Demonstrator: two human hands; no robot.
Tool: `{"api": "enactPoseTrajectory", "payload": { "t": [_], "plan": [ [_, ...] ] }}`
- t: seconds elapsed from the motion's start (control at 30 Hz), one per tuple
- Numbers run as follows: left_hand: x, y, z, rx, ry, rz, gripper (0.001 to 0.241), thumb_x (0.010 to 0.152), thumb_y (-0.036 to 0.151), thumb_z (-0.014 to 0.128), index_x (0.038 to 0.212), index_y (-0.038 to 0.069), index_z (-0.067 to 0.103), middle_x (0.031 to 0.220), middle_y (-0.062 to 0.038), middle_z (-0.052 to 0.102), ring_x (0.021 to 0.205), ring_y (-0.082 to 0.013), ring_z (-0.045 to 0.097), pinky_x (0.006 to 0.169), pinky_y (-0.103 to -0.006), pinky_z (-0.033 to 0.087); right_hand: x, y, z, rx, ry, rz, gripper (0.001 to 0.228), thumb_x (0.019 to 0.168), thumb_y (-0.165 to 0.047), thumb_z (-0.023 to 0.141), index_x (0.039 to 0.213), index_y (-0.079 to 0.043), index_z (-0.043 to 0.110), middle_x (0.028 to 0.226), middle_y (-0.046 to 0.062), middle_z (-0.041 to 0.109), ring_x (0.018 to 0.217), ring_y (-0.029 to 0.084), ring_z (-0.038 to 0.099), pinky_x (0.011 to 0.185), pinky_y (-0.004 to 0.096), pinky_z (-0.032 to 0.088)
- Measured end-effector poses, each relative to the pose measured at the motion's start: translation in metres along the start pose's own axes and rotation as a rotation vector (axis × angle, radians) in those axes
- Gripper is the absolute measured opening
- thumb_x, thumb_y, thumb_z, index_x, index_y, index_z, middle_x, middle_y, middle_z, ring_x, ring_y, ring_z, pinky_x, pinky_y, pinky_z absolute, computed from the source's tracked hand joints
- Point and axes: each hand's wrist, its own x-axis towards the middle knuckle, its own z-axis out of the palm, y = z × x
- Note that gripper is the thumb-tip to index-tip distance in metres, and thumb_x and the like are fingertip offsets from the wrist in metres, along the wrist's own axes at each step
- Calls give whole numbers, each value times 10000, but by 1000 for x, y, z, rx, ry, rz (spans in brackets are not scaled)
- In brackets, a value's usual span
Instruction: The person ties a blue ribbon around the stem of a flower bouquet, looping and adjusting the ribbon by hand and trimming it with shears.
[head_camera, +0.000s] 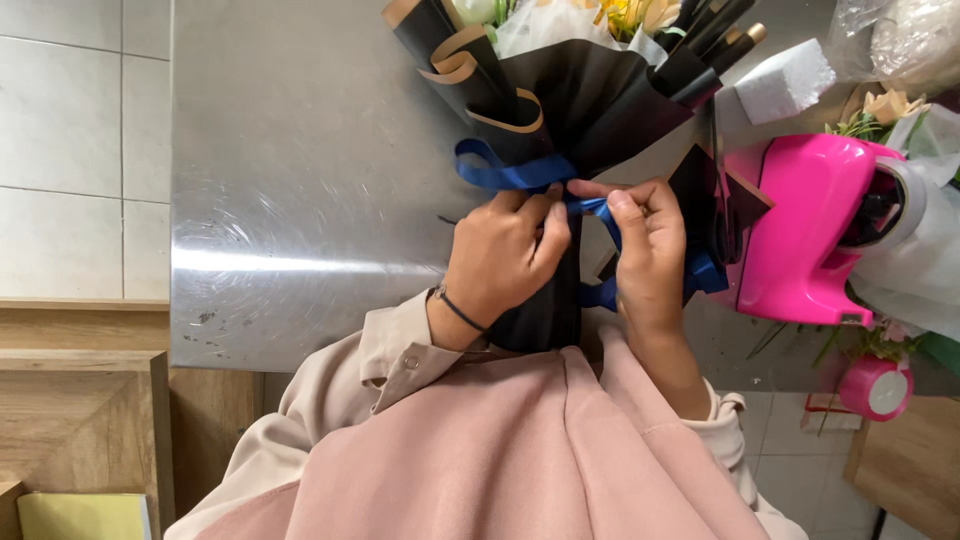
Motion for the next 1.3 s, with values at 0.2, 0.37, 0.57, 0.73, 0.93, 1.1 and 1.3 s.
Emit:
{"api": "enactPoseTrajectory", "payload": {
  "t": [0.2, 0.37, 0.57, 0.73, 0.93, 1.1, 1.3],
  "plan": [
    [16, -6, 5, 35, -187, -153, 181, 926, 275, 751, 895, 98, 778, 654, -117, 655, 569, -360, 703, 466, -448, 577, -4, 34, -3, 407, 27, 65, 174, 1064, -142, 496, 910, -79, 443, 834, 185, 640, 834, 284, 717, 897, 434, 636],
    [24, -14, 18, -171, -283, -468, 181, 882, 310, 761, 893, 129, 753, 593, -47, 683, 513, -294, 704, 460, -385, 572, -6, 35, -2, 590, 7, 86, 178, 1060, -125, 493, 903, -100, 413, 746, 85, 507, 694, 209, 596, 727, 402, 593],
    [34, -3, -1, -656, -139, -808, 190, 815, 241, 774, 863, 57, 779, 491, -86, 636, 350, -210, 644, 364, -282, 518, -11, 46, -22, 324, -39, -4, 171, 1068, -163, 540, 947, -111, 431, 708, 44, 435, 552, 76, 371, 477, 243, 358],
    [9, -6, 20, -571, 29, -581, 183, 908, 237, 765, 886, 55, 765, 503, -69, 601, 426, -184, 624, 424, -271, 453, 4, 22, -19, -625, -69, -426, 271, 903, -233, 897, 1104, -157, 731, 972, 2, 728, 941, 217, 705, 845, 341, 561],
    [3, 4, 16, -7, 325, -100, 210, 1010, 178, 668, 886, 62, 545, 871, -43, 359, 827, -349, 530, 705, -364, 471, 12, 24, -2, -926, -29, -565, 108, 1017, -275, 787, 1093, -231, 723, 832, -46, 649, 794, 165, 711, 733, 296, 589],
    [0, -10, 32, -21, 264, -103, 178, 992, 146, 707, 1121, 48, 634, 940, -110, 427, 932, -388, 567, 793, -434, 505, 19, 26, 4, -886, 27, -527, 105, 981, -235, 821, 1041, -212, 738, 811, -9, 655, 768, 220, 707, 704, 343, 579],
    [-1, 1, 26, 31, 257, -192, 255, 998, 225, 714, 1122, 48, 580, 995, -78, 514, 982, -279, 640, 889, -363, 563, 15, 20, 20, -797, 149, -621, 95, 966, -100, 840, 1018, -117, 763, 903, 9, 711, 850, 211, 734, 794, 327, 597]
  ]
}}
